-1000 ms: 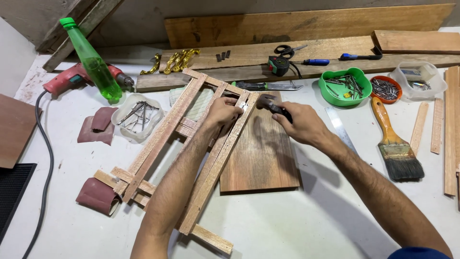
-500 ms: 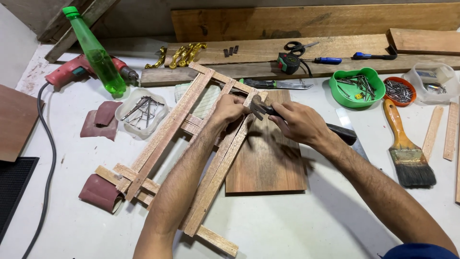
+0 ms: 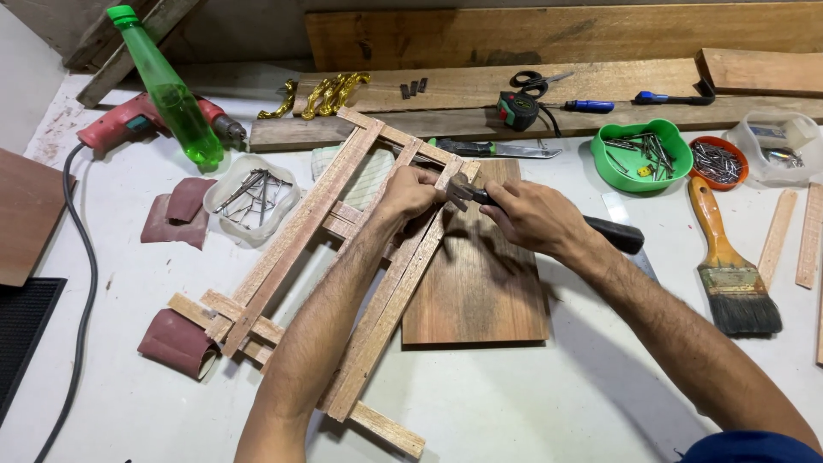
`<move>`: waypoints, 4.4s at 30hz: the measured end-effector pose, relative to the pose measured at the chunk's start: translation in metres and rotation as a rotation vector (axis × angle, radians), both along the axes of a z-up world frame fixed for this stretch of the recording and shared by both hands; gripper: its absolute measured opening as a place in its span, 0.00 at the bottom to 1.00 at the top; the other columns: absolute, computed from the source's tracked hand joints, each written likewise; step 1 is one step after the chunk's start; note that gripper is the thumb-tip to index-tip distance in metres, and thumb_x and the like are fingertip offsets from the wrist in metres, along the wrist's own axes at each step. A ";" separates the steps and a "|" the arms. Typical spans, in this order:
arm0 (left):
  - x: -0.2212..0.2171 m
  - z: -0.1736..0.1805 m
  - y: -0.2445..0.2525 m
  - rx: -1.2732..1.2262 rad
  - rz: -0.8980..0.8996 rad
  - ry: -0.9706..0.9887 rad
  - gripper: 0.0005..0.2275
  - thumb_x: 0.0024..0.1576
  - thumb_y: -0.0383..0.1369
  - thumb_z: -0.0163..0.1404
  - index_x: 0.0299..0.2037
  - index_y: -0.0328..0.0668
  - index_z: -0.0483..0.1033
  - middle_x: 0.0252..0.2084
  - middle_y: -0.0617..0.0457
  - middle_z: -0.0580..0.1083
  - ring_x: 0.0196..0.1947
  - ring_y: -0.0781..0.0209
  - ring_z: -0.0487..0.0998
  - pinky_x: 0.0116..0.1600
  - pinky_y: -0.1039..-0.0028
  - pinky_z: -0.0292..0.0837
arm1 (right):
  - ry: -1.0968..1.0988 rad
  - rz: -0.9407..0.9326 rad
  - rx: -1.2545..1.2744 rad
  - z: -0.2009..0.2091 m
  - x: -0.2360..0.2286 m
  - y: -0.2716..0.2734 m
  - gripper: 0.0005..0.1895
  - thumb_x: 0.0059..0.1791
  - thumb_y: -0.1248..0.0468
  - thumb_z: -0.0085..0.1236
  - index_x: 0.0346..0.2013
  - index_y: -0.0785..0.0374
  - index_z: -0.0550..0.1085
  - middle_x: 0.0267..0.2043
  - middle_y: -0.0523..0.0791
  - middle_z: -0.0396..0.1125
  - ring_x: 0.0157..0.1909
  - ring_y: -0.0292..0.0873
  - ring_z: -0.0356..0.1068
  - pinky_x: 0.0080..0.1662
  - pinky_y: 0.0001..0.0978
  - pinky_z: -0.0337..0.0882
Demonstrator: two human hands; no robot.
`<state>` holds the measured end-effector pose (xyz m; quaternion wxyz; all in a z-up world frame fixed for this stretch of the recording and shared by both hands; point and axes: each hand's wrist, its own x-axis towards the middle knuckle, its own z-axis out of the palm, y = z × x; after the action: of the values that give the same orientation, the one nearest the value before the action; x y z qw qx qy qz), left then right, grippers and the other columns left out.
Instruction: The person assembles a small wooden lattice frame on a workbench, positioning thin wood slats across a frame and hammering nails to fasten them. They pick nails from containers, mark positions with a pencil, hammer the nails in, then set the frame aside and sort through loose wood strips on the bench.
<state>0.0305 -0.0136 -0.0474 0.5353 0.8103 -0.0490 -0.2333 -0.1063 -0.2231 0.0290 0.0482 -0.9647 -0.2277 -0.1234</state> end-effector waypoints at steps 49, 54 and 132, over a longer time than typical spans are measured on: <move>-0.005 0.008 -0.001 -0.006 0.000 0.033 0.06 0.49 0.29 0.64 0.35 0.42 0.86 0.30 0.53 0.83 0.24 0.70 0.78 0.32 0.73 0.75 | 0.032 -0.095 0.052 -0.003 0.006 0.004 0.17 0.58 0.53 0.50 0.45 0.66 0.70 0.23 0.47 0.66 0.20 0.44 0.66 0.21 0.40 0.68; 0.002 -0.006 -0.002 0.020 -0.015 -0.036 0.05 0.51 0.30 0.65 0.34 0.38 0.86 0.30 0.53 0.82 0.25 0.71 0.75 0.33 0.74 0.73 | 0.053 -0.097 0.080 -0.016 0.009 0.000 0.17 0.58 0.53 0.51 0.43 0.67 0.70 0.23 0.48 0.66 0.20 0.44 0.68 0.22 0.38 0.69; -0.058 0.041 -0.382 0.094 -0.648 -0.981 0.08 0.52 0.32 0.60 0.40 0.43 0.83 0.45 0.47 0.76 0.51 0.47 0.71 0.58 0.57 0.68 | 0.160 -0.795 0.265 -0.037 -0.028 -0.371 0.10 0.50 0.61 0.59 0.42 0.60 0.82 0.40 0.54 0.76 0.42 0.54 0.77 0.49 0.48 0.75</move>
<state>-0.0274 -0.3955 -0.0065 0.3148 0.7901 -0.5257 0.0153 -0.1340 -0.5942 -0.0077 0.1379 -0.9694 0.1843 -0.0852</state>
